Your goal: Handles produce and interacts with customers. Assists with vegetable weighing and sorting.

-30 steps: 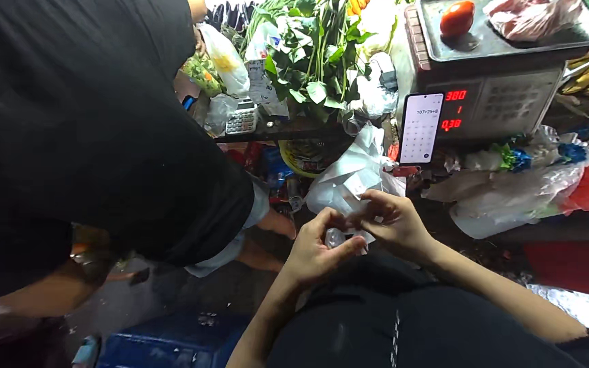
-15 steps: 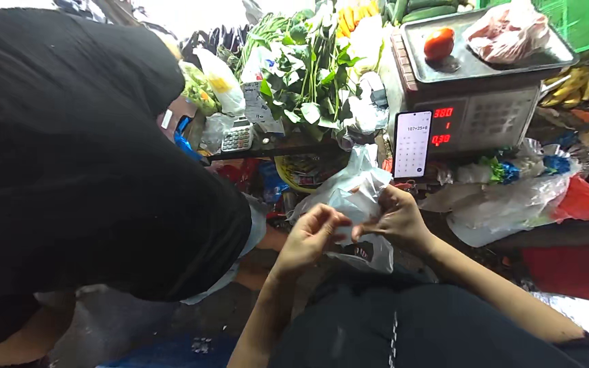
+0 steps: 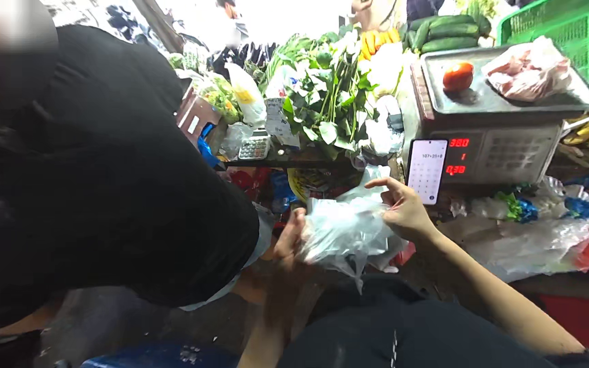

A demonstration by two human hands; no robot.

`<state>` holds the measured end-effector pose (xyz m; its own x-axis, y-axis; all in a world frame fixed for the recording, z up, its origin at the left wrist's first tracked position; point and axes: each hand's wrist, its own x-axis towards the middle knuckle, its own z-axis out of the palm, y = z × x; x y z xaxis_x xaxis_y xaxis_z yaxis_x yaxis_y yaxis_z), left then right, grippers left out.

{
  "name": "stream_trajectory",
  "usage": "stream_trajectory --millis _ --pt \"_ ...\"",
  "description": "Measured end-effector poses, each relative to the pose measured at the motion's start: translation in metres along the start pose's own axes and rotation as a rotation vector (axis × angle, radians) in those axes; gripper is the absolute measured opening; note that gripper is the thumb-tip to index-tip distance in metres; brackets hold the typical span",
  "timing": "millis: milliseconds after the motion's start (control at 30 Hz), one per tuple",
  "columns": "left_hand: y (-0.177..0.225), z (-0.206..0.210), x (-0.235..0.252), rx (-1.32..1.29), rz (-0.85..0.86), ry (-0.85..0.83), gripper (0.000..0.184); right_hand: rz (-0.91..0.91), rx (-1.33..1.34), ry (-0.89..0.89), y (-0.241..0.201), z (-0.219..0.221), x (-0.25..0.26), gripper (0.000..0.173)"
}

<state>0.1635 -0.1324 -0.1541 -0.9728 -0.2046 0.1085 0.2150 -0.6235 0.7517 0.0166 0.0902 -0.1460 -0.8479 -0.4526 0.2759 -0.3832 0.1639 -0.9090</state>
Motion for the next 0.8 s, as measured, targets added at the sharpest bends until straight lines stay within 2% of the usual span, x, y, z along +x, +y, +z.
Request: stream_trajectory --millis 33,67,100,133,167,200,233,267,300,333,367,400,433,467,533,600,667,700,800 --pt "0.008 -0.011 -0.005 0.142 0.090 -0.035 0.023 0.039 -0.077 -0.002 0.001 -0.009 0.009 0.048" --pt "0.015 -0.022 -0.010 0.332 0.171 -0.074 0.016 0.075 -0.149 -0.055 -0.002 -0.019 0.019 0.047" --pt "0.020 -0.029 -0.013 0.557 0.232 -0.066 0.006 0.111 -0.198 -0.173 -0.010 -0.031 0.030 0.046" --pt "0.025 -0.036 -0.017 0.852 0.250 -0.016 0.010 0.129 -0.221 -0.335 -0.022 -0.041 0.042 0.045" --pt "0.026 -0.039 -0.022 1.221 0.205 0.092 0.023 0.108 -0.232 -0.514 -0.035 -0.050 0.055 0.045" --pt "0.026 -0.038 -0.027 1.521 0.062 0.177 0.037 0.052 -0.236 -0.670 -0.049 -0.056 0.069 0.045" --pt "0.024 -0.034 -0.031 1.691 -0.167 0.236 0.052 -0.005 -0.253 -0.762 -0.064 -0.061 0.083 0.045" --pt "0.022 -0.033 -0.034 1.752 -0.394 0.270 0.072 -0.077 -0.299 -0.754 -0.081 -0.066 0.101 0.045" --pt "0.020 -0.037 -0.039 1.744 -0.517 0.283 0.086 -0.181 -0.365 -0.651 -0.090 -0.072 0.123 0.046" --pt "0.018 -0.043 -0.048 1.708 -0.550 0.279 0.091 -0.320 -0.436 -0.466 -0.088 -0.078 0.151 0.046" --pt "0.016 -0.049 -0.058 1.669 -0.545 0.270 0.088 -0.376 -0.552 -0.287 -0.088 -0.086 0.183 0.048" --pt "0.014 -0.055 -0.068 1.637 -0.536 0.267 0.081 -0.336 -0.711 -0.151 -0.094 -0.092 0.215 0.053" --pt "0.012 -0.058 -0.078 1.601 -0.535 0.274 0.072 -0.256 -0.859 -0.097 -0.100 -0.095 0.245 0.063" --pt "0.011 -0.060 -0.086 1.569 -0.549 0.286 0.064 -0.231 -0.968 -0.108 -0.099 -0.095 0.272 0.076" --pt "0.012 -0.063 -0.096 1.546 -0.565 0.310 0.057 -0.404 -1.046 -0.197 -0.076 -0.093 0.322 0.090" --pt "0.010 -0.066 -0.104 1.546 -0.513 0.360 0.062 -0.592 -1.037 -0.329 -0.056 -0.085 0.350 0.079" --pt "0.008 -0.062 -0.106 1.532 -0.403 0.459 0.082 -0.674 -1.098 -0.380 -0.056 -0.076 0.356 0.059" --pt "0.007 -0.060 -0.103 1.546 -0.346 0.497 0.092 -0.660 -1.118 -0.355 -0.063 -0.074 0.352 0.054" --pt "0.006 -0.053 -0.087 1.590 -0.208 0.528 0.108 -0.447 -1.087 -0.214 -0.102 -0.076 0.314 0.049"
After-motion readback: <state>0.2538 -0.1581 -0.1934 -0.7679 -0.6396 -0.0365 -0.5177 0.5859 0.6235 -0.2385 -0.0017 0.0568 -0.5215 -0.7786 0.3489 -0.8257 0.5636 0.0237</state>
